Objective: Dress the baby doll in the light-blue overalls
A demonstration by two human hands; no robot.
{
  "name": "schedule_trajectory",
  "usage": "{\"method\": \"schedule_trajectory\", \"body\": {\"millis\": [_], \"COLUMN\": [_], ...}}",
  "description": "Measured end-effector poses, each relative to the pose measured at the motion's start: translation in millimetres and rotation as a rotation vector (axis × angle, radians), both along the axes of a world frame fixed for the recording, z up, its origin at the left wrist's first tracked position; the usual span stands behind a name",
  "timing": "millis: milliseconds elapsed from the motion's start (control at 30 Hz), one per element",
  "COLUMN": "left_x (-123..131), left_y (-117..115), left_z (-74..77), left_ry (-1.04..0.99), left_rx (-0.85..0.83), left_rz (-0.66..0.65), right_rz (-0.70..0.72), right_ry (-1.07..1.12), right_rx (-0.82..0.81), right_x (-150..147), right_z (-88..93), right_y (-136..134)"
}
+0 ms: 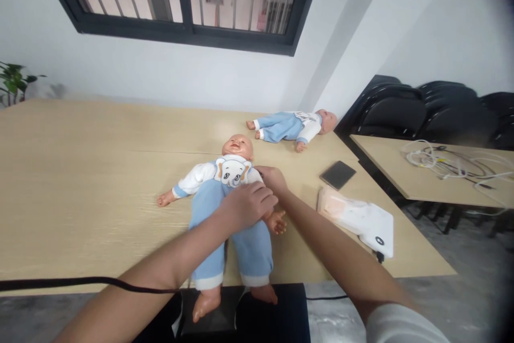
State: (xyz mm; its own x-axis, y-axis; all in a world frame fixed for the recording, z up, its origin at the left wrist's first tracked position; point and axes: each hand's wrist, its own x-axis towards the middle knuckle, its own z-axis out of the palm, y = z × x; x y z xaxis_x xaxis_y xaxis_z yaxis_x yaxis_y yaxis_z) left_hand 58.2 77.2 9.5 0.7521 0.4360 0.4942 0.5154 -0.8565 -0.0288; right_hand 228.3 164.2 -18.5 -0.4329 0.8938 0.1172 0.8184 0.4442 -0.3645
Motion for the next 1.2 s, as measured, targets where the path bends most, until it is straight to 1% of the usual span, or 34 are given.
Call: {"method": "schedule_trajectory", "body": {"millis": [100, 167, 233, 267, 333, 400, 467, 567, 667, 700, 767, 833, 867, 900, 933, 967, 1000, 1033, 1067, 1100, 1133, 1200], "left_x": [2.1, 4.9, 7.3, 8.0, 7.7, 5.5, 3.2, 4.0, 9.9, 10.9, 5.8, -13.9, -30.0, -49.7, -71.9, -95.3, -118.2, -139.1, -156.9, -170.8, -180.6, -189.1], "left_y": [0.9, 2.1, 3.2, 3.6, 4.3, 5.1, 5.9, 5.9, 3.5, 2.8, 4.2, 12.5, 20.1, 30.0, 41.9, 55.0, 68.7, 82.2, 94.8, 105.8, 115.1, 128.3], "left_z": [-1.0, -1.7, -1.7, -1.4, 0.1, 1.8, 2.5, 0.3, -2.2, -1.5, 3.7, 12.8, 17.6, 21.6, 24.2, 25.1, 24.0, 21.2, 17.0, 12.0, 6.9, -2.0], "left_ry": [0.053, 0.079, 0.083, 0.078, 0.061, 0.043, 0.045, 0.066, 0.063, 0.050, 0.001, -0.090, -0.145, -0.215, -0.275, -0.319, -0.343, -0.335, -0.301, -0.242, -0.193, -0.121], "left_rx": [-0.043, -0.080, -0.125, -0.155, -0.230, -0.308, -0.356, -0.383, -0.400, -0.404, -0.406, -0.398, -0.392, -0.388, -0.382, -0.394, -0.424, -0.499, -0.629, -0.779, -0.887, -1.008], "left_rz": [0.054, 0.069, 0.069, 0.065, 0.053, 0.031, 0.010, 0.008, 0.009, -0.008, -0.089, -0.145, -0.130, -0.048, 0.060, 0.200, 0.335, 0.416, 0.424, 0.359, 0.291, 0.184], "right_rz": [0.019, 0.072, 0.128, 0.130, 0.056, -0.056, -0.110, -0.093, -0.065, -0.053, -0.035, -0.044, -0.067, -0.095, -0.123, -0.139, -0.132, -0.110, -0.060, 0.011, 0.078, 0.172], "right_ry": [0.122, 0.224, 0.388, 0.494, 0.693, 0.791, 0.770, 0.633, 0.492, 0.444, 0.347, 0.257, 0.224, 0.197, 0.175, 0.154, 0.130, 0.103, 0.063, 0.019, -0.026, -0.153], "right_rx": [-0.066, -0.120, -0.192, -0.240, -0.351, -0.427, -0.433, -0.393, -0.310, -0.284, -0.239, -0.162, -0.107, -0.052, -0.004, 0.032, 0.058, 0.081, 0.104, 0.123, 0.126, 0.081], "right_x": [6.8, 11.3, 13.8, 14.0, 12.5, 9.4, 5.9, 1.6, 0.6, 1.2, 3.1, 3.9, 2.6, -0.6, -6.2, -14.6, -25.7, -39.4, -55.2, -72.2, -89.7, -122.3], "right_z": [-1.5, -0.3, 2.7, 4.6, 8.3, 11.2, 13.5, 17.1, 23.1, 26.1, 33.8, 43.7, 49.3, 55.1, 60.9, 66.5, 71.6, 75.9, 79.3, 81.4, 82.3, 80.3], "right_y": [-6.3, -10.7, -14.9, -16.5, -17.3, -14.6, -9.9, -3.8, -1.8, -1.6, -1.8, -4.0, -6.8, -11.3, -17.8, -26.3, -36.5, -47.8, -59.6, -70.9, -81.1, -95.2]}}
